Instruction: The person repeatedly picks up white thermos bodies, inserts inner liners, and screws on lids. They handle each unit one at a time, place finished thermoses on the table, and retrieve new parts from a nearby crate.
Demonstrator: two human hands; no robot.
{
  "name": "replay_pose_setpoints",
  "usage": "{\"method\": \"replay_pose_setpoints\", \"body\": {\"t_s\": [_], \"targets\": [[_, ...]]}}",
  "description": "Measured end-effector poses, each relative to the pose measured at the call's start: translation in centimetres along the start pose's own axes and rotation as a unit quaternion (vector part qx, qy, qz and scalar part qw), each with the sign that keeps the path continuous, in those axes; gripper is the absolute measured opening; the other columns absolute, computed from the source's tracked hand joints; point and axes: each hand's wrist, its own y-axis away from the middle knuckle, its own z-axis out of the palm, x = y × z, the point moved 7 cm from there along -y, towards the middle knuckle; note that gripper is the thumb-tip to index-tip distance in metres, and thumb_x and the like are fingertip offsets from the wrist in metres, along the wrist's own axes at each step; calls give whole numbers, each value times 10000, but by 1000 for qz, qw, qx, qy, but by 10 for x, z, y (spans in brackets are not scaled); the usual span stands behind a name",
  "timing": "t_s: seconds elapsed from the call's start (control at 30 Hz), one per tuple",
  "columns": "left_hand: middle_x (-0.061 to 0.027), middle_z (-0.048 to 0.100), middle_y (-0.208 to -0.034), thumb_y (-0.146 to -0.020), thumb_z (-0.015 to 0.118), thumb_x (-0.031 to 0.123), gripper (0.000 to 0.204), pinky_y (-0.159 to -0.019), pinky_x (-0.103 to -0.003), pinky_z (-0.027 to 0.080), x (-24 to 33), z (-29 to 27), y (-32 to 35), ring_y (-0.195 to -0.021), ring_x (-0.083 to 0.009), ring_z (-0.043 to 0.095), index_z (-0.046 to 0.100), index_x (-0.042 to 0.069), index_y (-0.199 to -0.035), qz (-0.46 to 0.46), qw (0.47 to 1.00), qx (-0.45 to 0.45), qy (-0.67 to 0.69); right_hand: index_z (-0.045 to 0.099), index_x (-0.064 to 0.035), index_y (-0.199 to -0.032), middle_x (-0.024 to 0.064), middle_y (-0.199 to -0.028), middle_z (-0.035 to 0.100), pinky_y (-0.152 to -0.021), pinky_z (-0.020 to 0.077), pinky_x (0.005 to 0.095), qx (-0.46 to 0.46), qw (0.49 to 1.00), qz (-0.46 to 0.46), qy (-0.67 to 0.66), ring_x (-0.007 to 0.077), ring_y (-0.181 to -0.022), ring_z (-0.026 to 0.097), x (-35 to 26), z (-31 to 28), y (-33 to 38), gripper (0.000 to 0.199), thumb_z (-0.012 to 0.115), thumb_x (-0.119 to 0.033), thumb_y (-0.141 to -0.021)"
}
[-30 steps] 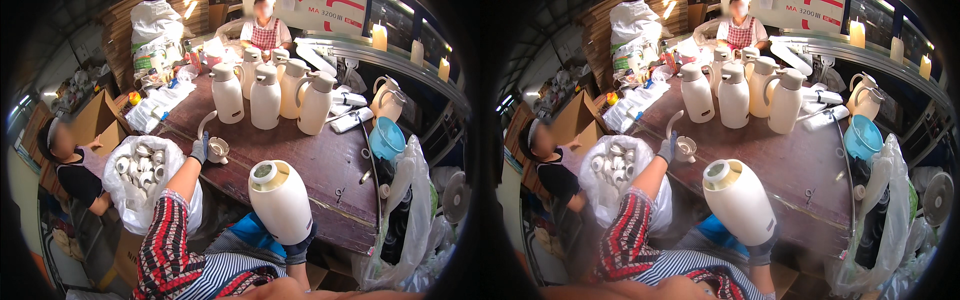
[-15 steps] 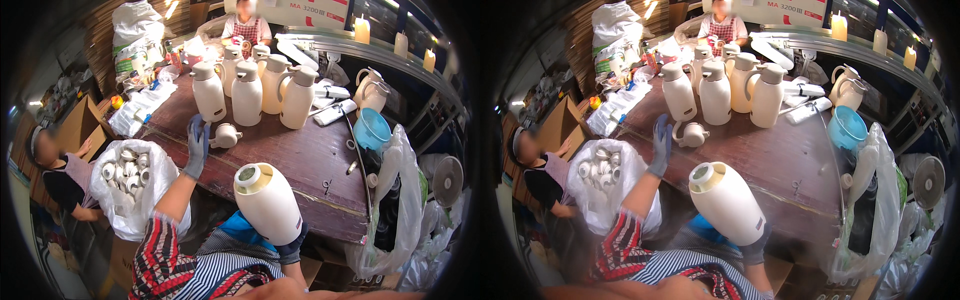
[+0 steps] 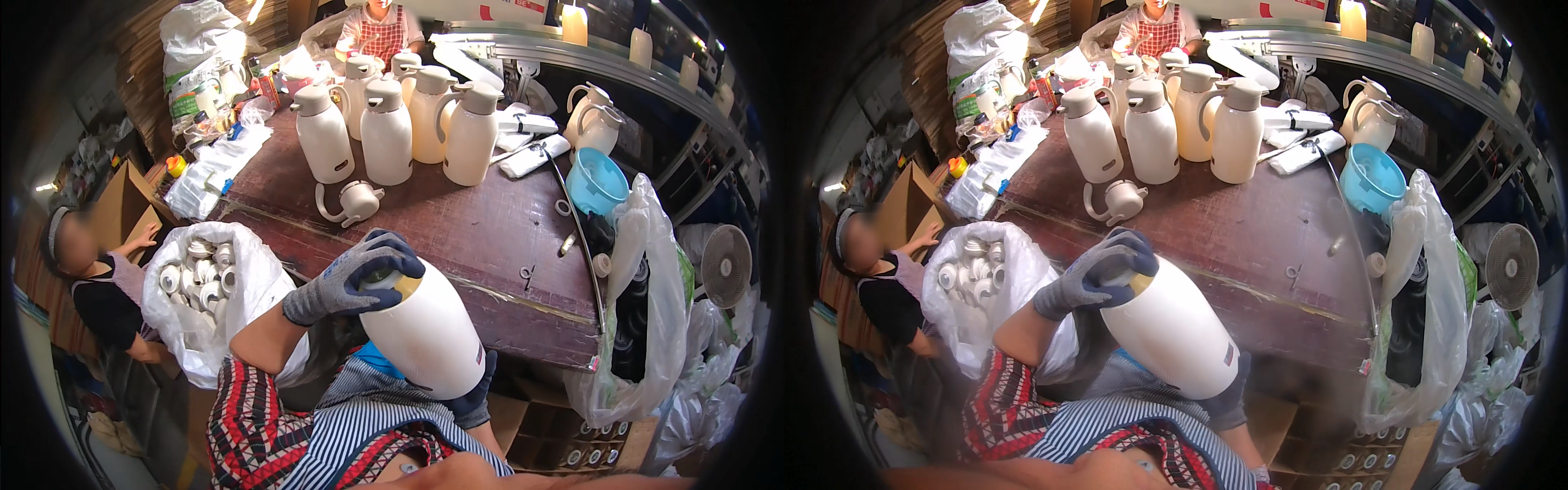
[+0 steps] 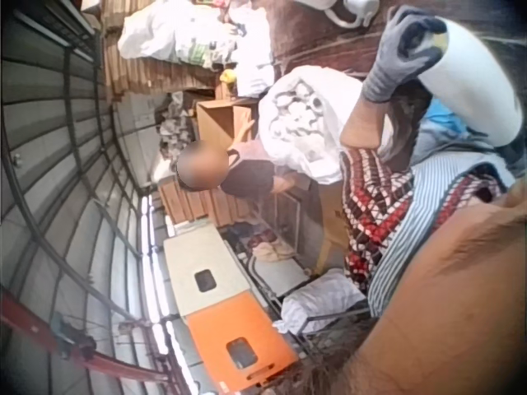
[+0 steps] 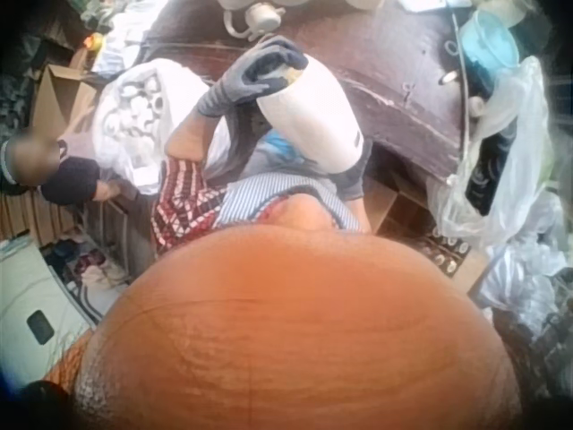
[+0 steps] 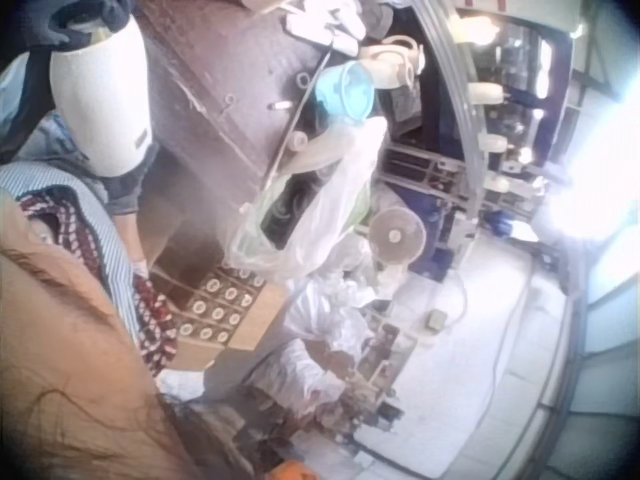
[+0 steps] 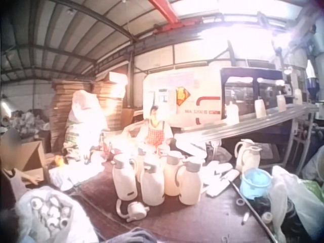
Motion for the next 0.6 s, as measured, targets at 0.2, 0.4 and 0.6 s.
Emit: {"method": "replay_pose_setpoints", "body": {"t_s": [0.2,0.4,0.6], "targets": [[-112,614,-1284,-867,751,271,427,-1130,-460,377,1,1,30,-1275,-307,525,668,65,-1231,-51,997,53,1,419,-30,-1540,181,-1530,507,-1102,464,476,5,921,-102,375,330,-1367,529,-13,12,5,854,502,-671,-981],[-171,529,-1366,-799,850,384,749,-1131,-426,402,-17,32,98,-1338,-309,515,542,13,-1372,-107,987,106,59,432,-4,-1521,201,-1484,545,-1077,504,486,27,997,54,-42,338,-1336,563,5,29,22,839,605,-602,-958],[-115,566,-1283,-812,834,185,495,-1078,-366,427,-28,40,120,-1220,-249,561,601,-6,-1205,-166,960,205,89,434,-1,-1524,195,-1469,564,-1102,483,481,43,997,57,-12,346,-1317,578,18,32,33,826,544,-616,-983]]}}
